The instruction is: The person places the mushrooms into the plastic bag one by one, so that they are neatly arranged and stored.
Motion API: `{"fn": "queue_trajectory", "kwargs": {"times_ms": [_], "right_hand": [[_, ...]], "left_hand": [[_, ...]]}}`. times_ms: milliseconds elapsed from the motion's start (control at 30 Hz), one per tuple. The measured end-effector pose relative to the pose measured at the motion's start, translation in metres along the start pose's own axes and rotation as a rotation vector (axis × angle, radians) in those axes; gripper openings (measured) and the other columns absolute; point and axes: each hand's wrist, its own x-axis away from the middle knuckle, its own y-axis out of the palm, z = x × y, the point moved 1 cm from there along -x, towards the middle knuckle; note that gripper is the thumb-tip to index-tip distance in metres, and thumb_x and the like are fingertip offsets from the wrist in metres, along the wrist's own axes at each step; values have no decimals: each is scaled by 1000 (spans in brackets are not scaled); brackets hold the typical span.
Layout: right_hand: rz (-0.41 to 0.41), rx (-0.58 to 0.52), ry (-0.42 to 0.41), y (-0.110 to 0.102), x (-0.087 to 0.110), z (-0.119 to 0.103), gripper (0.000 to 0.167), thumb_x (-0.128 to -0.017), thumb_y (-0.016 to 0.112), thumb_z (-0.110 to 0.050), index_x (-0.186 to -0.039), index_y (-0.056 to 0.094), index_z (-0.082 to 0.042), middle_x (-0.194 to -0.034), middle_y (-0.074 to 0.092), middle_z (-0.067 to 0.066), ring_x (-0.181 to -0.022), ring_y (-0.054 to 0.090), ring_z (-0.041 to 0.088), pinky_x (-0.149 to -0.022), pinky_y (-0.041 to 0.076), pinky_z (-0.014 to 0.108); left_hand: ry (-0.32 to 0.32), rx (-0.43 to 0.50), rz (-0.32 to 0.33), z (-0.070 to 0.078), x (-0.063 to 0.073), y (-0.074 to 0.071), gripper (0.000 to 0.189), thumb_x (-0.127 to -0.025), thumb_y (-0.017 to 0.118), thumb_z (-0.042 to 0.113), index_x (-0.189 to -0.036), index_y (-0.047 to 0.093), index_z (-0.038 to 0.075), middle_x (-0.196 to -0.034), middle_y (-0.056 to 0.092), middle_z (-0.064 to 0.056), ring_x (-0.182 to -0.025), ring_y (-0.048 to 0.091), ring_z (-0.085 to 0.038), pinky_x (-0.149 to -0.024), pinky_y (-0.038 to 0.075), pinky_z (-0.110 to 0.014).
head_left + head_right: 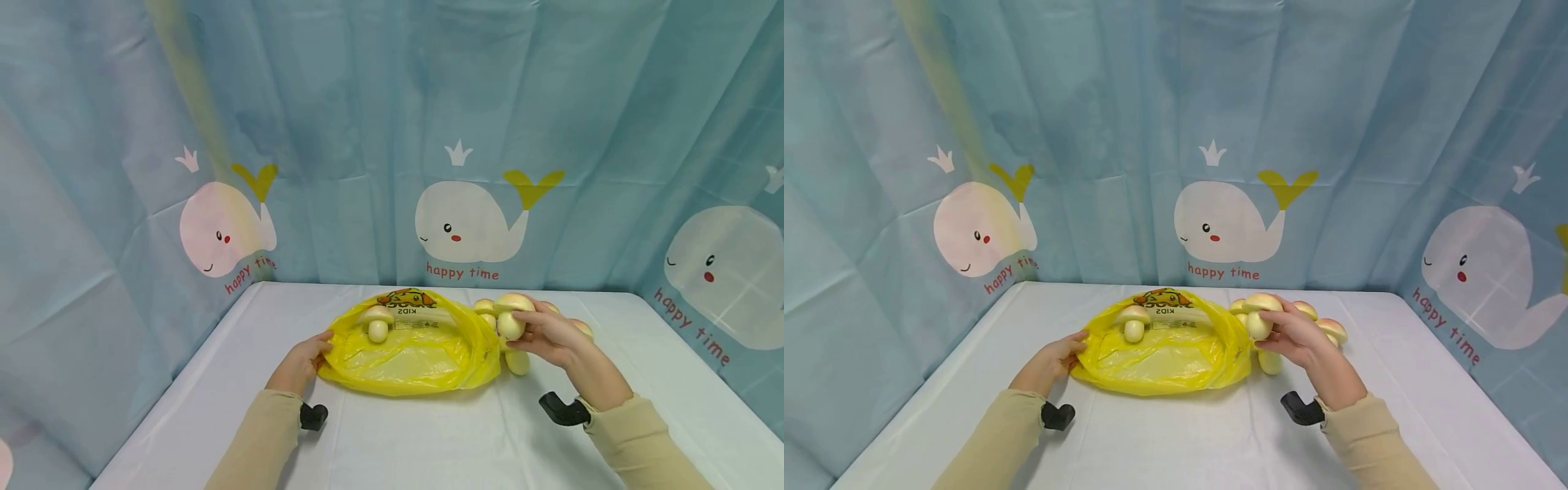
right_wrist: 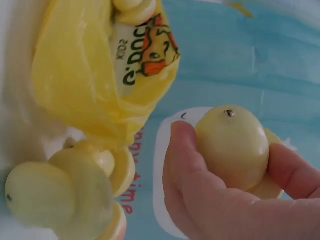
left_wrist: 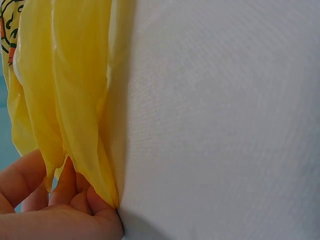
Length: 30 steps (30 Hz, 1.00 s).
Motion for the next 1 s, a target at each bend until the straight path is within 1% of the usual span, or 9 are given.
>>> {"fn": "queue_trajectory", "kwargs": {"times_ms": [100,267,367,433,533,633,833,900,1000], "right_hand": [[19,-38,33,9,-3,0,69,-102,47,-11,-156,5,-14,-134,33,18,-107,49,26,-98,42,46],[10,-88,72,24,-9,2,72,-101,45,-9,-153,-5,-8,-132,32,15,-119,37,32,-111,23,53],[14,-89,93,31,-14,3,55,-101,46,-9,-146,15,-4,-124,37,12,-115,39,30,-110,27,50],[7,-87,99,34,-17,4,37,-101,46,-10,-133,30,-3,-121,39,11,-110,41,27,-106,33,48],[5,-112,108,39,-22,4,22,-100,47,-9,-120,40,-3,-122,39,11,-107,44,25,-101,39,45],[14,-140,114,45,-25,3,26,-99,48,-7,-122,38,-1,-124,38,13,-107,44,25,-101,38,45],[30,-160,122,59,-34,4,48,-99,45,-6,-141,22,3,-126,36,15,-113,39,29,-109,28,48],[19,-155,125,63,-37,5,49,-100,44,-6,-142,20,1,-127,35,15,-114,37,30,-111,25,48],[16,-143,123,69,-42,8,44,-99,43,-4,-138,23,2,-126,35,17,-113,37,32,-111,24,50]], "left_hand": [[2,0,-2,0,1,0,54,-99,37,-5,-152,26,1,-157,19,-23,-131,30,-29,-107,28,-36],[0,8,0,1,3,0,54,-99,37,-6,-152,25,0,-157,18,-23,-133,28,-30,-110,25,-37],[-5,8,3,1,3,1,54,-99,37,-6,-152,25,0,-158,18,-22,-133,28,-30,-110,25,-37],[-8,8,4,1,2,1,54,-100,38,-5,-152,25,1,-158,18,-22,-132,29,-29,-109,26,-36],[-12,14,3,2,2,1,54,-100,38,-5,-152,26,1,-157,20,-22,-129,31,-28,-107,28,-35],[-18,12,5,2,1,0,54,-100,38,-4,-152,26,2,-157,21,-22,-127,32,-27,-105,30,-34],[-21,9,8,2,1,1,54,-100,38,-4,-152,27,2,-156,23,-22,-126,34,-27,-104,31,-33],[-16,10,5,3,2,1,53,-100,38,-4,-152,27,2,-156,23,-22,-126,34,-27,-104,31,-32],[-9,5,0,2,2,1,53,-100,38,-4,-152,27,1,-156,22,-22,-127,33,-27,-103,31,-32]]}}
